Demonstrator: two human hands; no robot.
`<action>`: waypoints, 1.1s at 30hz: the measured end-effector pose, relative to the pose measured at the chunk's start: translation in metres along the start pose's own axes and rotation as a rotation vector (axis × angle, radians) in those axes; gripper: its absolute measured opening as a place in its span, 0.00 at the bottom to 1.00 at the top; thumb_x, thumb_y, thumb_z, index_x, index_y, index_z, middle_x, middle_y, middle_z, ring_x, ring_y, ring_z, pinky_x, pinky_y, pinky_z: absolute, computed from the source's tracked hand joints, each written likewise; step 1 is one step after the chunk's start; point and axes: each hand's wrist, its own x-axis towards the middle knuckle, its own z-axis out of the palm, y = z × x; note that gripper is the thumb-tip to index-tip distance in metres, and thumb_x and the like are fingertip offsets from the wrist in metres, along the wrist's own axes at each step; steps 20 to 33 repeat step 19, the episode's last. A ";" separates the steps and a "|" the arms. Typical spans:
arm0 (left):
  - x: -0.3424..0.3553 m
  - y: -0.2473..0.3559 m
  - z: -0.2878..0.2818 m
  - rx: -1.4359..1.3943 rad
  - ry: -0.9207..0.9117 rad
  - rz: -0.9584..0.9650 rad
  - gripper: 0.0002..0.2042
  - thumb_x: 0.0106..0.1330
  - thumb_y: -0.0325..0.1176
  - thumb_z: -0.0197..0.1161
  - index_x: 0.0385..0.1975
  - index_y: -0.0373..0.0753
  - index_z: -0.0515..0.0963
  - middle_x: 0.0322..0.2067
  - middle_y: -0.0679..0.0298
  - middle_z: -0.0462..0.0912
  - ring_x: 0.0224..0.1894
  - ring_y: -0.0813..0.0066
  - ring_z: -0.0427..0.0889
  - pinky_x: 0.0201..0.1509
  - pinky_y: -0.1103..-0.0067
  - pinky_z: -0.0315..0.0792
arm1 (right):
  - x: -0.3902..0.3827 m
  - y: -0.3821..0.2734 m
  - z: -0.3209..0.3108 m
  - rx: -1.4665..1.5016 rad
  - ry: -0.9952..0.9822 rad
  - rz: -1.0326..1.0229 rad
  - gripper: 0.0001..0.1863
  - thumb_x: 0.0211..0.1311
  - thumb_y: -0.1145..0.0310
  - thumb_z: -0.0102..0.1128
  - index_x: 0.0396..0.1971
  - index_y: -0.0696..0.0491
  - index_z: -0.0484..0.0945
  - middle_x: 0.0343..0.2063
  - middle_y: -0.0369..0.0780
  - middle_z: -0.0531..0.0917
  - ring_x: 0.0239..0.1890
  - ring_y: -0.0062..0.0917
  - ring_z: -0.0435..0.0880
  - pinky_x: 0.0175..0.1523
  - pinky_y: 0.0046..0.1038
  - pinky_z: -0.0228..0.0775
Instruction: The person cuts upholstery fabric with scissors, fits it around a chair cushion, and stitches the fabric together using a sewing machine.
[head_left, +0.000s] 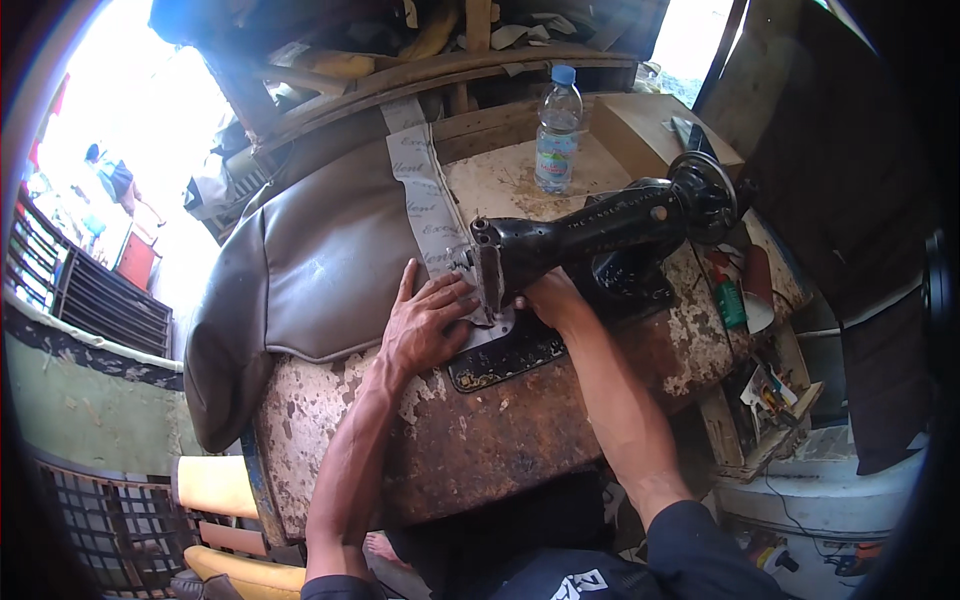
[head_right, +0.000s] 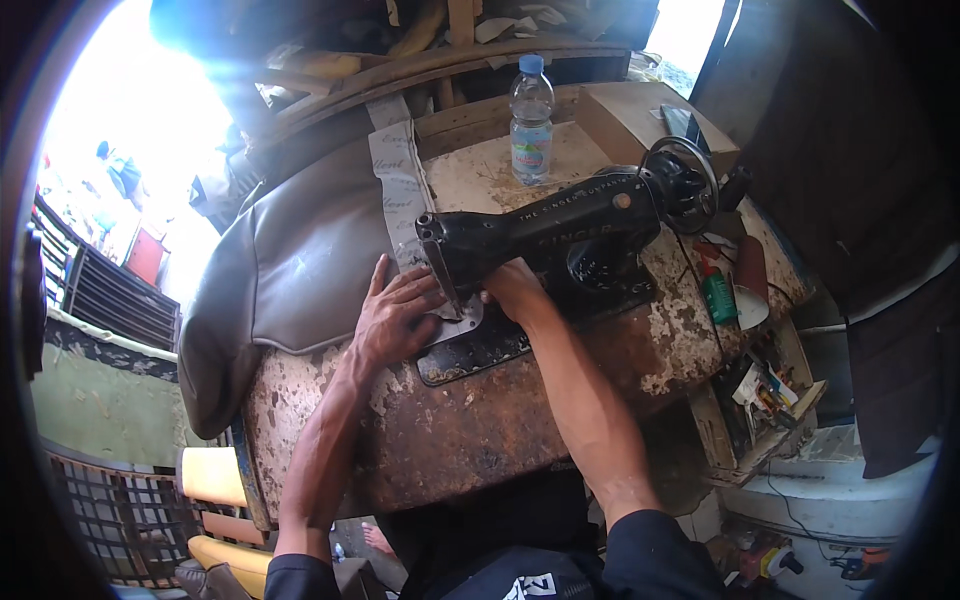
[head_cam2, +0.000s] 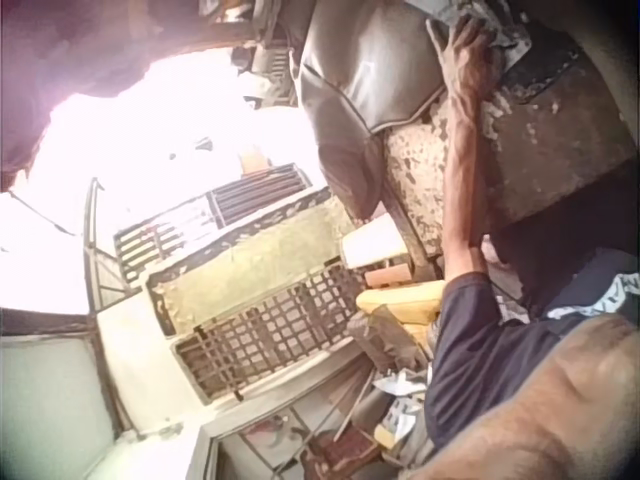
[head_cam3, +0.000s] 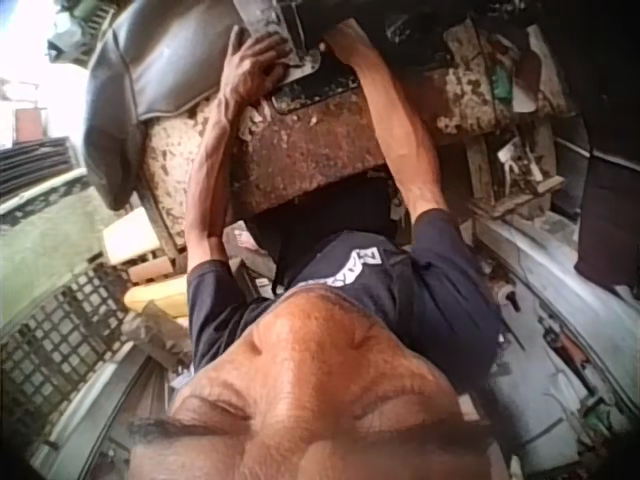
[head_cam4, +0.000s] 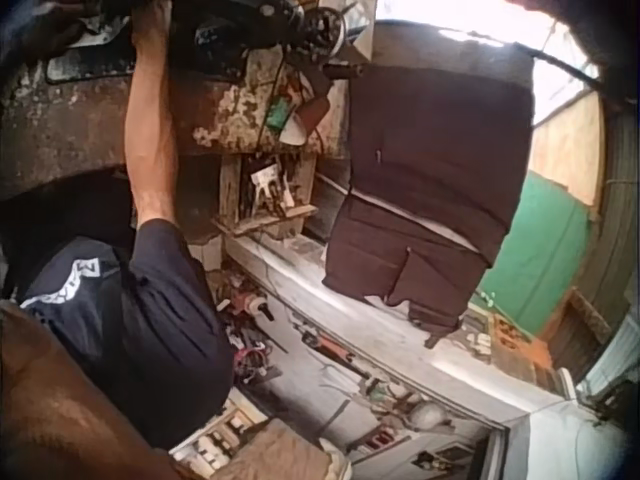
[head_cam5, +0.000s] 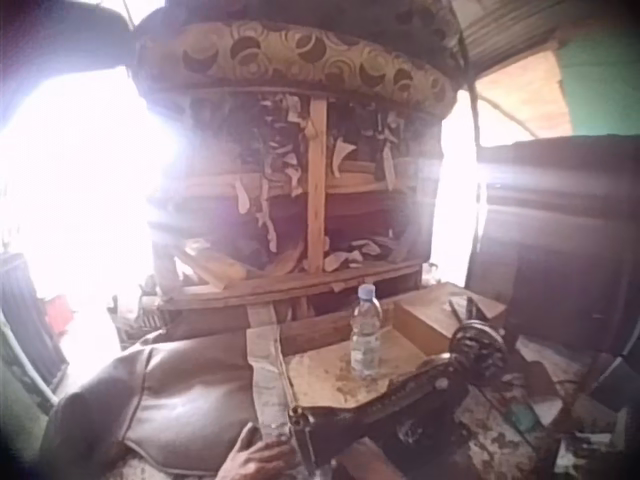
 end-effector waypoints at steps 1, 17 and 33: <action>0.000 0.000 0.000 0.019 0.002 -0.002 0.17 0.57 0.35 0.68 0.48 0.49 0.87 0.57 0.69 0.83 0.69 0.72 0.73 0.80 0.44 0.41 | 0.003 0.003 0.000 0.010 0.003 -0.001 0.15 0.69 0.64 0.59 0.46 0.58 0.84 0.38 0.43 0.87 0.34 0.20 0.84 0.33 0.23 0.74; 0.024 -0.078 0.025 0.122 -0.048 -0.378 0.11 0.65 0.34 0.64 0.42 0.37 0.86 0.46 0.50 0.87 0.55 0.52 0.83 0.62 0.65 0.75 | -0.055 0.017 -0.012 -0.195 0.213 -0.054 0.10 0.69 0.67 0.55 0.41 0.54 0.84 0.37 0.43 0.88 0.39 0.30 0.88 0.46 0.32 0.78; 0.005 -0.121 0.014 0.249 0.082 -0.199 0.12 0.64 0.34 0.65 0.43 0.36 0.86 0.42 0.47 0.86 0.57 0.57 0.81 0.60 0.64 0.76 | -0.112 -0.013 -0.010 -0.079 0.212 -0.023 0.10 0.71 0.66 0.56 0.37 0.54 0.85 0.33 0.39 0.88 0.37 0.28 0.87 0.43 0.31 0.77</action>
